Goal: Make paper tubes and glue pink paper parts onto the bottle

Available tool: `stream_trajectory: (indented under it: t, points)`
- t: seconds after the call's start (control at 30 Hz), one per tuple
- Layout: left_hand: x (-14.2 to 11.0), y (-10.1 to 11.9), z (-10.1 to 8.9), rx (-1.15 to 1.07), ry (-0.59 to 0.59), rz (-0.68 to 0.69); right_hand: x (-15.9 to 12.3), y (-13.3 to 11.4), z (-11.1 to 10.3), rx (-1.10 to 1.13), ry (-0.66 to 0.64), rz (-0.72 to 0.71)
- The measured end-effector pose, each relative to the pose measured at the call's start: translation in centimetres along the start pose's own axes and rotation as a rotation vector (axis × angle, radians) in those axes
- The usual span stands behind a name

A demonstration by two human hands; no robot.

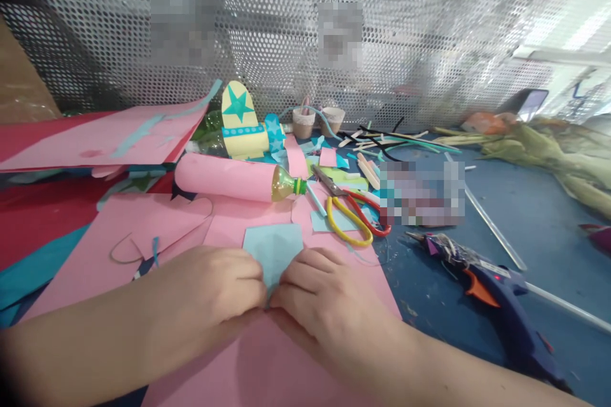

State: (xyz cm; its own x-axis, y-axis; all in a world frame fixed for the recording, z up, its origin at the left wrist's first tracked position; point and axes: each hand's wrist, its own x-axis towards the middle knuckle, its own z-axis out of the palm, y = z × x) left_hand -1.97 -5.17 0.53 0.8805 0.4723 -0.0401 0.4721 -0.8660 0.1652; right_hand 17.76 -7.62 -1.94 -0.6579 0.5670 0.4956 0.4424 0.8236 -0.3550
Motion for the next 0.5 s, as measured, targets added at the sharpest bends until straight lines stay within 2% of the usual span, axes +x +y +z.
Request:
stream_trajectory:
  t: [0.23,0.5]
  points:
    - [0.6,0.7,0.8,0.063,-0.055,-0.036,0.4,-0.5,-0.2,-0.122,0.024,-0.066]
    - [-0.1,0.5,-0.4,0.047,-0.021,0.010,0.0,-0.6,0.3,-0.223,0.050,-0.065]
